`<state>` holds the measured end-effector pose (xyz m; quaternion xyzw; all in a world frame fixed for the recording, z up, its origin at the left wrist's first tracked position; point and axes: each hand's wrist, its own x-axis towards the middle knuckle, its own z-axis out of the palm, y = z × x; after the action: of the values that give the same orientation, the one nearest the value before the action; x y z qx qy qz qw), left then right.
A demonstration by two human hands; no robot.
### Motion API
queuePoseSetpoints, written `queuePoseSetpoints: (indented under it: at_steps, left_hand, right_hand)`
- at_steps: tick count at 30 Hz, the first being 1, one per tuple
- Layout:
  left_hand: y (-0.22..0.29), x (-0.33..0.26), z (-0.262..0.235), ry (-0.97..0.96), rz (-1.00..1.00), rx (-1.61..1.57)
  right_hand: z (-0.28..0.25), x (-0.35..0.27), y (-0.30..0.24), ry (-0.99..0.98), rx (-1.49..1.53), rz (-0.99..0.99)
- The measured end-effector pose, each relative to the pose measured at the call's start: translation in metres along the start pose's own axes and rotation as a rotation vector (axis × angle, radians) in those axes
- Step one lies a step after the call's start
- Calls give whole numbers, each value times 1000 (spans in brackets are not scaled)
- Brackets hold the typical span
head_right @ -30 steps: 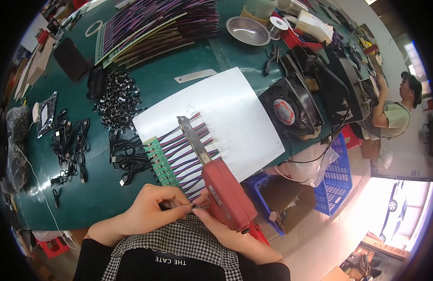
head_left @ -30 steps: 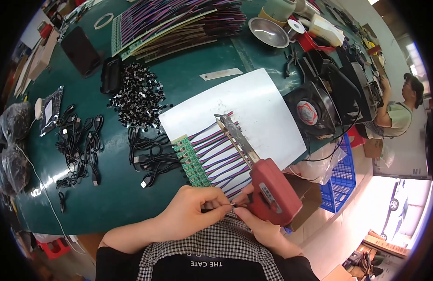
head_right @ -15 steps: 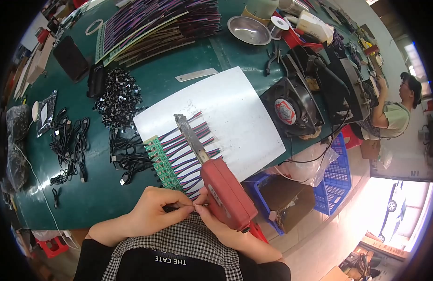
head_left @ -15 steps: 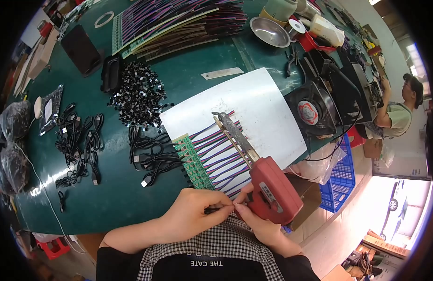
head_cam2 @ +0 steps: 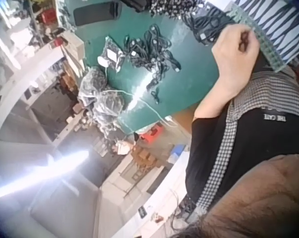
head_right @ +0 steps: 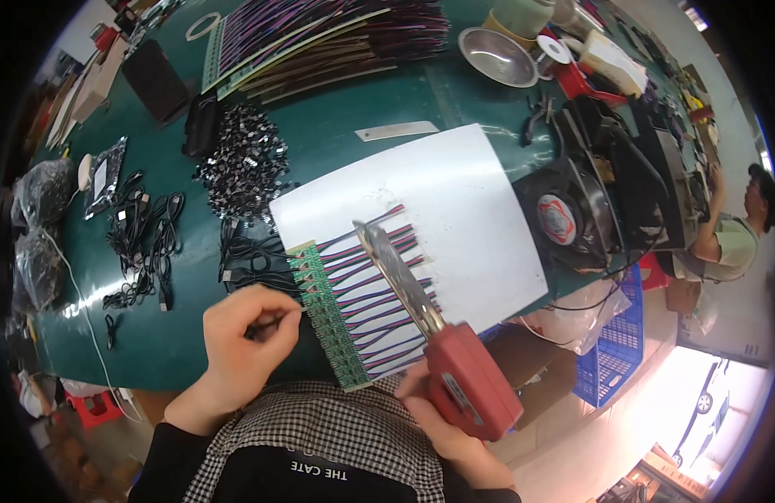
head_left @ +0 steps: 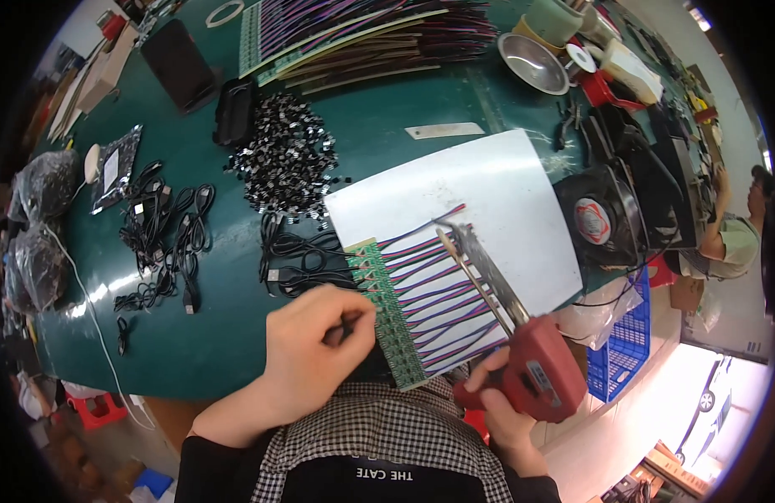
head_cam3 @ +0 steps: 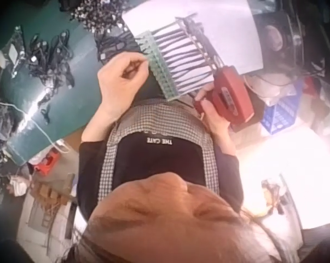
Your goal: The person solders or trims wires onto a printed circuit board using a soldering iron.
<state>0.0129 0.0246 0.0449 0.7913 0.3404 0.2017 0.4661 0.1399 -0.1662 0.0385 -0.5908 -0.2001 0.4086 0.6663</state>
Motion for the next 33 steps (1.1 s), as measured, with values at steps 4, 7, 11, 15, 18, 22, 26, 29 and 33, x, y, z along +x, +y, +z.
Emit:
queuePoseSetpoints:
  at_steps: [4, 7, 11, 15, 18, 22, 26, 29, 33]
  left_hand:
    - [-13, 11, 4, -13, 134, 186]
    - [-17, 13, 8, -53, 150, 308]
    - [-20, 15, 9, -81, 172, 340]
    - [-21, 14, 13, -47, 161, 357]
    - [-22, 13, 13, -50, 196, 380]
    - [-22, 15, 13, -68, 209, 404]
    - [-21, 16, 13, -81, 213, 425]
    - [-22, 16, 12, -86, 215, 435]
    - [-21, 16, 12, -90, 218, 431]
  right_hand:
    - [-23, -20, 16, 21, 122, 104]
    - [-35, -24, 21, -2, 10, 162]
    - [-42, -31, 29, -24, -101, 219]
    - [-48, -36, 37, -50, -233, 196]
    - [-51, -39, 47, -32, -392, 118]
    - [-51, -40, 45, -10, -357, 194]
    - [-67, -45, 63, -115, -648, -30]
    - [-71, -45, 64, -171, -704, -71]
    - [-66, -41, 59, -164, -611, 15]
